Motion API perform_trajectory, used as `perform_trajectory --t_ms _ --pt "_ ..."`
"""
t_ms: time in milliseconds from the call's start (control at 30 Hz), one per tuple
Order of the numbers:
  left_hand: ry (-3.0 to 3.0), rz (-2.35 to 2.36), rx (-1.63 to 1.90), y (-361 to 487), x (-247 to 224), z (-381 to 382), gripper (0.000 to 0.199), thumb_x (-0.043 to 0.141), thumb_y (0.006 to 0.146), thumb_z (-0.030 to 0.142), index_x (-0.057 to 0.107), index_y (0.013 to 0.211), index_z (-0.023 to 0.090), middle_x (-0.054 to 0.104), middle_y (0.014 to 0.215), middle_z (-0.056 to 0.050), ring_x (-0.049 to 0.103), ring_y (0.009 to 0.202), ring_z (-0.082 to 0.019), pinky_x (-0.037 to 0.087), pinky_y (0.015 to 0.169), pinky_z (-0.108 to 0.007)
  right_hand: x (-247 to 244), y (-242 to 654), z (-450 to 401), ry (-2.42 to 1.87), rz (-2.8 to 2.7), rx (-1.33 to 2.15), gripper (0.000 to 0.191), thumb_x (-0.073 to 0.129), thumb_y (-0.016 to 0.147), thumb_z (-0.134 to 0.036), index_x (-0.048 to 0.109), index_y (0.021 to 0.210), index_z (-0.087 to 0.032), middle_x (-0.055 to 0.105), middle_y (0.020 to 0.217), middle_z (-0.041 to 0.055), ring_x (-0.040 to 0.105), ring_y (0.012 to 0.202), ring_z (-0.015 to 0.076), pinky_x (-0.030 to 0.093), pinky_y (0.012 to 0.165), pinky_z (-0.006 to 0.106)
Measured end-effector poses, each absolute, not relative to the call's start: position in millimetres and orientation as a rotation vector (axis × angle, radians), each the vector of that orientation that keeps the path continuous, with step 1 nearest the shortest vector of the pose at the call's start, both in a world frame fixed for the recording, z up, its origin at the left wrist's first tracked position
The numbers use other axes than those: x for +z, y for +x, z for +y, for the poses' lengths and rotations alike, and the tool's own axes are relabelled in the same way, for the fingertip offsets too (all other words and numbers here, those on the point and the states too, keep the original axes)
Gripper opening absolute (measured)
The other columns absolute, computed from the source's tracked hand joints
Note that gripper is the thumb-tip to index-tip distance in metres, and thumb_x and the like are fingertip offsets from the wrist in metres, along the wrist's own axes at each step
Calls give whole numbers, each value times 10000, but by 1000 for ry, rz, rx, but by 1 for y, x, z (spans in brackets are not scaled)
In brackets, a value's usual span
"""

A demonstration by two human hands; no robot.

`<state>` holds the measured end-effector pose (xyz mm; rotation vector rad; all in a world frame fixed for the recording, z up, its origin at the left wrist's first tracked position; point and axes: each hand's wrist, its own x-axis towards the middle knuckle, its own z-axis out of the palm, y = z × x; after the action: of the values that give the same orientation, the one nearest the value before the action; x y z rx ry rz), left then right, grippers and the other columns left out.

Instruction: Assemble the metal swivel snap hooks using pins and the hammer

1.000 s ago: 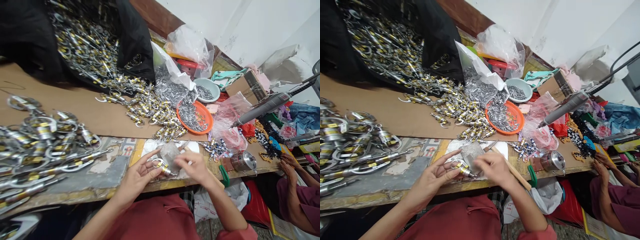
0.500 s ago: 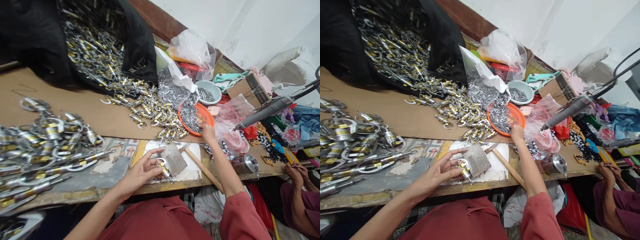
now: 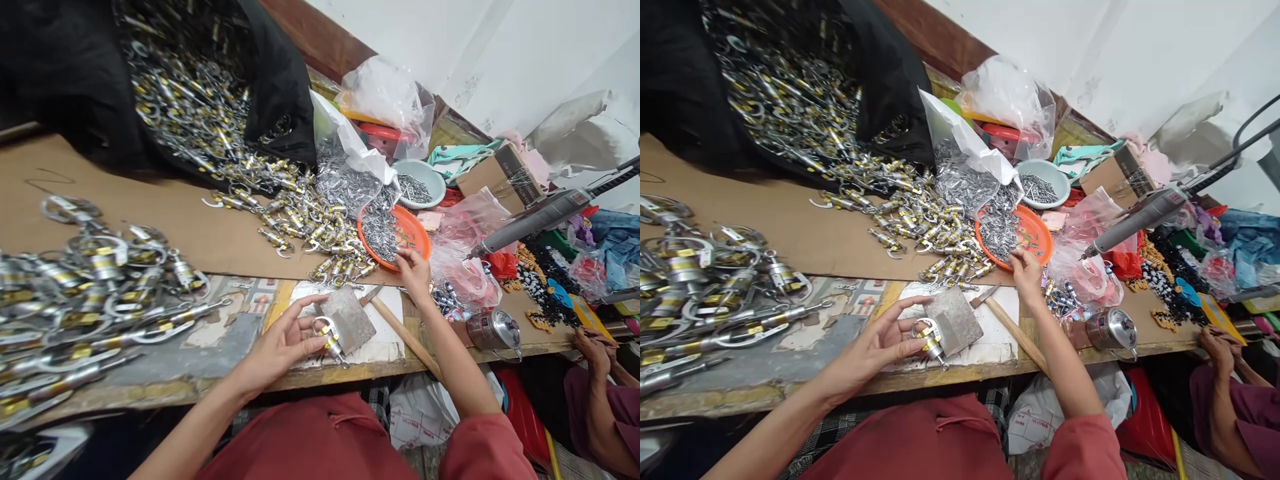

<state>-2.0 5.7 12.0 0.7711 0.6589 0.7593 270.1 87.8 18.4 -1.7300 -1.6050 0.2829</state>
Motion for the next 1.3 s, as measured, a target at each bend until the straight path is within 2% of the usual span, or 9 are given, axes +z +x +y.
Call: perform_trajectory --t_ms 167,367,700,867,1133,1300 --pt "774 682 777 -1 11 5 578 710 710 256 415 1206 232 666 825 -16 646 724 -172 492 686 -303 26 235 59 -1566 -1580 454 160 571 794 -276 680 846 -171 701 803 29 647 714 146 528 670 256" --pt "788 734 780 -1 6 4 572 715 704 251 432 1200 211 676 844 -31 646 768 -175 493 714 -292 33 198 20 -1364 -1657 680 84 630 743 -191 713 731 -194 707 714 14 650 675 142 522 646 238" --pt "746 718 808 0 2 4 593 747 660 258 458 1176 218 652 749 8 634 684 -157 488 656 -273 33 182 -5 -1258 -1908 545 155 557 827 -199 711 845 -202 705 758 35 633 697 142 506 668 255" --pt "751 707 821 -1 -4 3 578 743 671 235 470 1180 210 655 772 -9 636 735 -172 489 684 -284 28 179 -7 -1240 -1913 527 150 561 826 -189 706 794 -207 704 726 27 629 672 138 496 663 259" --pt "795 651 824 -2 -15 2 557 722 701 220 469 1198 218 659 763 -15 631 712 -161 488 665 -271 21 176 -14 -1158 -1877 442 170 543 829 -156 702 775 -183 703 717 55 628 683 155 488 655 288" --pt "799 693 869 -1 -14 -2 524 737 679 237 516 1154 218 659 735 -2 621 689 -151 479 648 -246 16 174 -16 -1174 -1843 417 161 556 824 -178 704 769 -207 697 724 40 622 689 151 484 655 289"
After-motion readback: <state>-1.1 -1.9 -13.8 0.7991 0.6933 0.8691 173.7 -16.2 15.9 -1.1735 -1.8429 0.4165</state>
